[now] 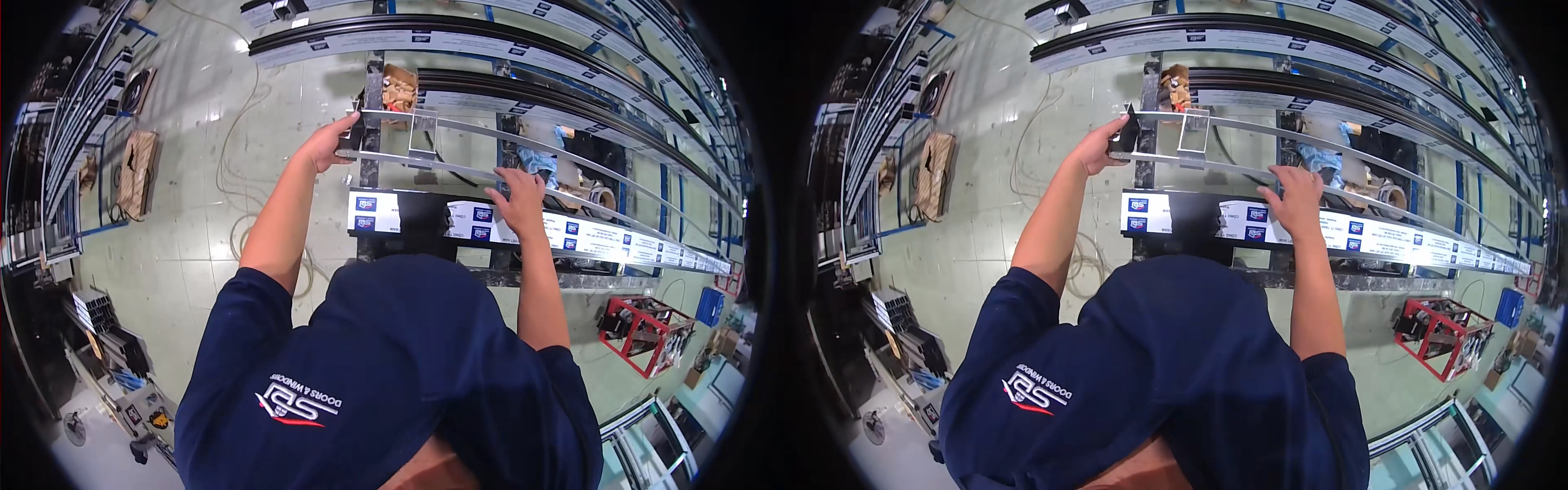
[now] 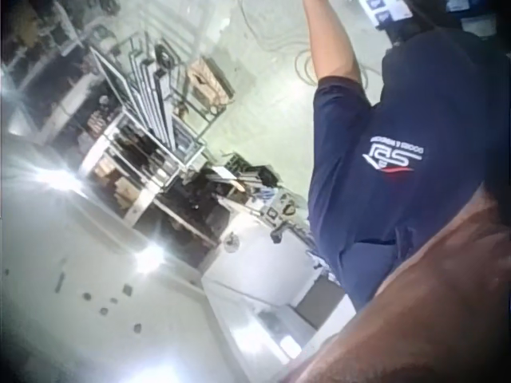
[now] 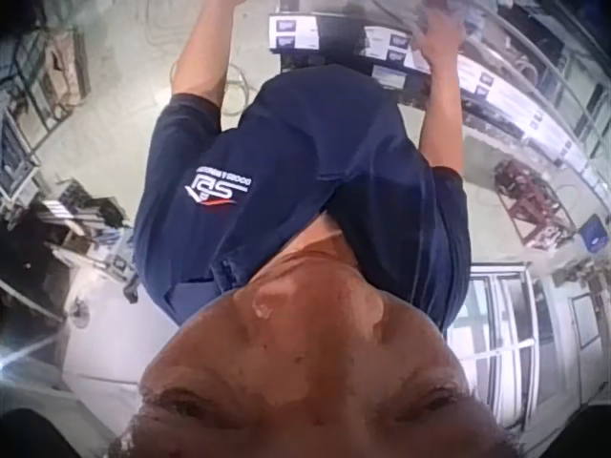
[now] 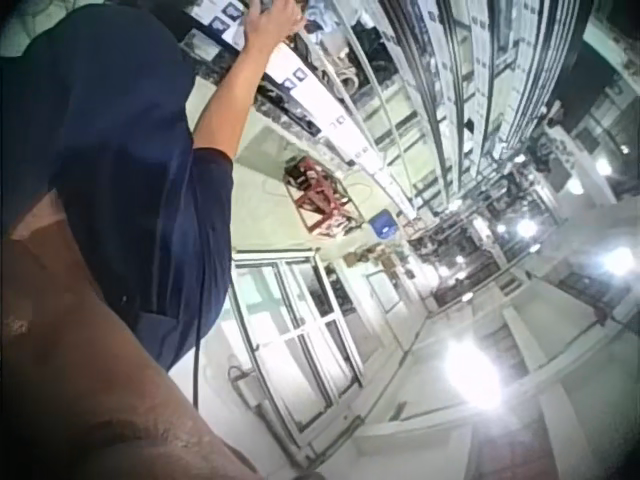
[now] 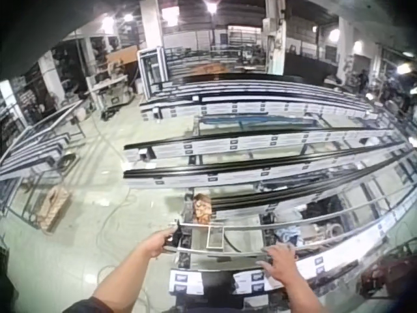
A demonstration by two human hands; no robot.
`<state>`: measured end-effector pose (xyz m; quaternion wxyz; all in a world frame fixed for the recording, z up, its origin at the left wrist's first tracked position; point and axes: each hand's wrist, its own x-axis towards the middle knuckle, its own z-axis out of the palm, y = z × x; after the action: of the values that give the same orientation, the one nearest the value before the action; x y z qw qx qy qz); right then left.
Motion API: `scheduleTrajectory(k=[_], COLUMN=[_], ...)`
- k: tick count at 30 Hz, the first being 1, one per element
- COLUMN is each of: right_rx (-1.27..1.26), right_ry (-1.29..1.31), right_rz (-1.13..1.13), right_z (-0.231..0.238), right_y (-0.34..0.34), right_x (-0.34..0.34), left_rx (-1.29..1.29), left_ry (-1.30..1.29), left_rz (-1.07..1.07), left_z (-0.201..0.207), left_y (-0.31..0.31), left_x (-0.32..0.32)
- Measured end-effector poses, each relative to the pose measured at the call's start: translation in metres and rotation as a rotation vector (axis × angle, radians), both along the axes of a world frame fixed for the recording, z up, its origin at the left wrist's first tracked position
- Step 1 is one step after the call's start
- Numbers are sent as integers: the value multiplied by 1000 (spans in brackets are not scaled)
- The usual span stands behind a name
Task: Moving and aligning metal profiles on a storage rack and handling small components from a tool cart.
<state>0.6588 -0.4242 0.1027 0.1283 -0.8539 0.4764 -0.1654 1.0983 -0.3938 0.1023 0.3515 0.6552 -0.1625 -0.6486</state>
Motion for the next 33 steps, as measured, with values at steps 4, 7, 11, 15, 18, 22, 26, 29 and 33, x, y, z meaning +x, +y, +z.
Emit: scheduleTrajectory(k=[4,7,11,15,18,22,26,29,33], right_rx=[8,-2,-12,-29,-15,5,-4,-4,24], right_ry=[-21,-48,-76,-106,-97,-68,-93,-115,-139], right_rz=[29,49,74,66,55,60,75,75,73], right_z=[-14,-18,-13,5,25,32,27,23,7], right_y=[-18,-24,-16,4,26,57,75,88,106], right_x=[2,1,-2,-7,-12,-20,-28,-30,-33], left_rx=[5,-28,-88,-154,-188,-265,-323,-392,-389], left_ry=[73,60,47,6,-2,52,55,37,22], left_rz=[-106,-91,-64,-31,46,71,105,92,45], left_z=[4,3,12,36,52,49,50,51,45], left_y=[4,6,16,42,71,115,140,154,166], left_x=[2,-2,-8,-19,-35,-47,-57,-62,-63])
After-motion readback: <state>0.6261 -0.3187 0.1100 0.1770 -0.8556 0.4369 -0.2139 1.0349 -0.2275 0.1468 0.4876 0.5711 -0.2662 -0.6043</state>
